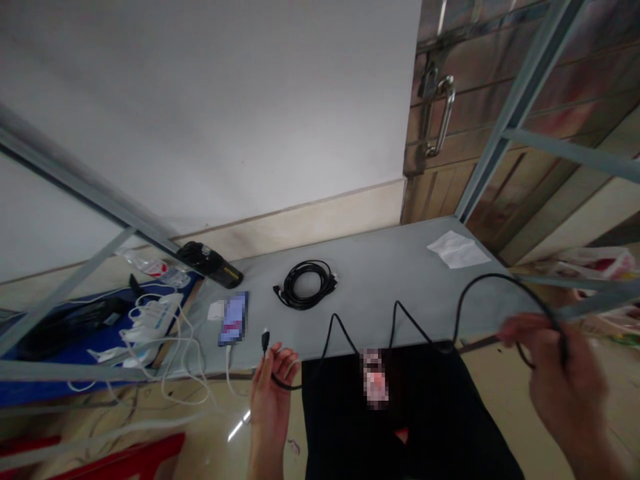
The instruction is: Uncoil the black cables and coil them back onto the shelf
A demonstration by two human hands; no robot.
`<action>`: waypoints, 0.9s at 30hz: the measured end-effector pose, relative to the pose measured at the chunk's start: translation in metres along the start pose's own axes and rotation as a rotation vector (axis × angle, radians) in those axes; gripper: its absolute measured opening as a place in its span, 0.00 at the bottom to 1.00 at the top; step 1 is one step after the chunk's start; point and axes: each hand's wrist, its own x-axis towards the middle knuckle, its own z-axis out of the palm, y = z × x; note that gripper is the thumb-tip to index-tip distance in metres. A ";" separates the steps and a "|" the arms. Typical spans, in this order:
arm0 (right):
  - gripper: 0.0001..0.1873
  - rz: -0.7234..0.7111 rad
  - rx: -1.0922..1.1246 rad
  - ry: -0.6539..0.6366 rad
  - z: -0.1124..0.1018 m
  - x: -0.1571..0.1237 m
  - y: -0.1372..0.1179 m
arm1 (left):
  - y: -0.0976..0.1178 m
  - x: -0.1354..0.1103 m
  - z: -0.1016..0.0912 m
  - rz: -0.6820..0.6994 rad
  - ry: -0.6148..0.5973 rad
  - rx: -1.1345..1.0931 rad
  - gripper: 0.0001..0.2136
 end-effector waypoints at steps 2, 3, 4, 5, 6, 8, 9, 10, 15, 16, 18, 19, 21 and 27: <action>0.20 -0.037 0.007 -0.166 0.033 -0.018 -0.015 | -0.012 -0.005 0.009 -0.049 -0.012 -0.011 0.20; 0.20 -0.082 0.020 -0.256 0.050 -0.027 -0.022 | -0.017 -0.008 0.015 -0.074 -0.024 -0.014 0.19; 0.19 -0.127 0.031 -0.354 0.066 -0.036 -0.029 | -0.022 -0.012 0.021 -0.103 -0.047 -0.014 0.18; 0.19 -0.165 0.032 -0.457 0.083 -0.046 -0.037 | -0.026 -0.015 0.027 -0.131 -0.083 -0.010 0.18; 0.20 -0.208 0.034 -0.554 0.099 -0.057 -0.045 | -0.029 -0.019 0.033 -0.159 -0.126 -0.003 0.18; 0.20 -0.279 0.040 -0.727 0.126 -0.079 -0.063 | -0.034 -0.026 0.043 -0.193 -0.200 0.008 0.19; 0.19 -0.308 0.044 -0.800 0.137 -0.091 -0.071 | -0.036 -0.030 0.047 -0.196 -0.218 0.011 0.19; 0.17 -0.332 0.047 -0.858 0.147 -0.103 -0.079 | -0.037 -0.033 0.050 -0.197 -0.221 0.011 0.20; 0.20 -0.440 0.028 -0.952 0.165 -0.158 -0.089 | -0.028 -0.052 0.054 -0.366 -0.191 0.036 0.26; 0.23 -0.453 0.023 -0.958 0.164 -0.165 -0.086 | -0.024 -0.057 0.054 -0.400 -0.220 0.037 0.27; 0.26 -0.467 0.016 -0.989 0.160 -0.174 -0.077 | -0.017 -0.068 0.054 -0.433 -0.310 0.028 0.26; 0.28 -0.473 0.018 -1.014 0.158 -0.176 -0.072 | -0.014 -0.072 0.054 -0.446 -0.353 0.027 0.25; 0.29 -0.480 0.019 -1.055 0.150 -0.176 -0.062 | -0.011 -0.079 0.054 -0.464 -0.426 0.047 0.24; 0.12 -0.643 -0.066 -0.930 0.117 -0.128 -0.036 | -0.008 -0.079 0.063 -0.412 -0.534 0.146 0.24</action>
